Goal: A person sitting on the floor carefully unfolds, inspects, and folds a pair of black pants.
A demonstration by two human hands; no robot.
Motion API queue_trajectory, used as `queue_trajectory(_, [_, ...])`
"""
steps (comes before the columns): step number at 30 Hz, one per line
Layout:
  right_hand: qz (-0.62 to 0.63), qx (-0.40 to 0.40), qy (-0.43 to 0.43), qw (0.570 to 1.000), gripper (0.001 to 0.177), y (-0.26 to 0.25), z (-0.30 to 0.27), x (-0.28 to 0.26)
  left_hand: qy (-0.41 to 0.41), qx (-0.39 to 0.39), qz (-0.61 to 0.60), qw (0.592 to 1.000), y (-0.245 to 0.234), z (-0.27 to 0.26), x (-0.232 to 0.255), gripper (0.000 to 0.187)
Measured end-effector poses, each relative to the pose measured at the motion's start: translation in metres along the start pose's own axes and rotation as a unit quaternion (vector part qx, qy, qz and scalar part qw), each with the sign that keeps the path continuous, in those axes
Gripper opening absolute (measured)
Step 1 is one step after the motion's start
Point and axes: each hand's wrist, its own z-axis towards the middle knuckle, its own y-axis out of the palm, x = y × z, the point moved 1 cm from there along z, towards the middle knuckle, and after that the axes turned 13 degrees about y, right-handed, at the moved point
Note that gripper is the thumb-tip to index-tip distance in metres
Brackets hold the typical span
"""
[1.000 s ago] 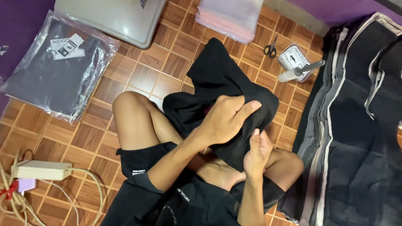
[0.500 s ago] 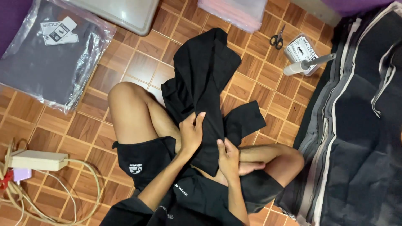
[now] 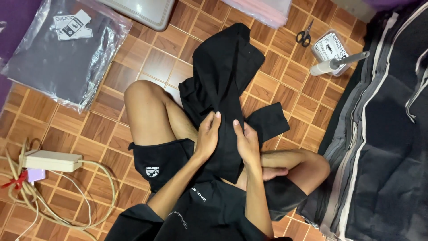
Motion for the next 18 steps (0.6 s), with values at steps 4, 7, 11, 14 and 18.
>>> queue_trajectory(4, [-0.013,0.07,-0.175,0.982,0.025,-0.002,0.019,0.013,-0.001,0.02,0.077,0.997,-0.004,-0.007,0.01,0.045])
queue_trajectory(7, [0.08,0.102,-0.184,0.974,0.038,-0.009,0.036,0.028,0.0,0.064,0.081,0.995,0.007,-0.011,-0.002,0.045])
queue_trajectory(11, [0.09,0.08,-0.184,0.975,0.039,-0.01,0.033,0.031,-0.008,0.079,0.018,0.997,0.006,-0.004,-0.004,0.045])
queue_trajectory(14, [0.087,0.078,-0.173,0.978,0.039,-0.012,0.017,0.021,-0.023,0.062,0.004,0.998,0.005,-0.007,-0.014,0.043])
queue_trajectory(18, [0.152,0.045,-0.159,0.974,0.019,-0.023,0.037,0.042,-0.067,0.064,-0.112,0.989,0.004,-0.014,-0.044,0.04])
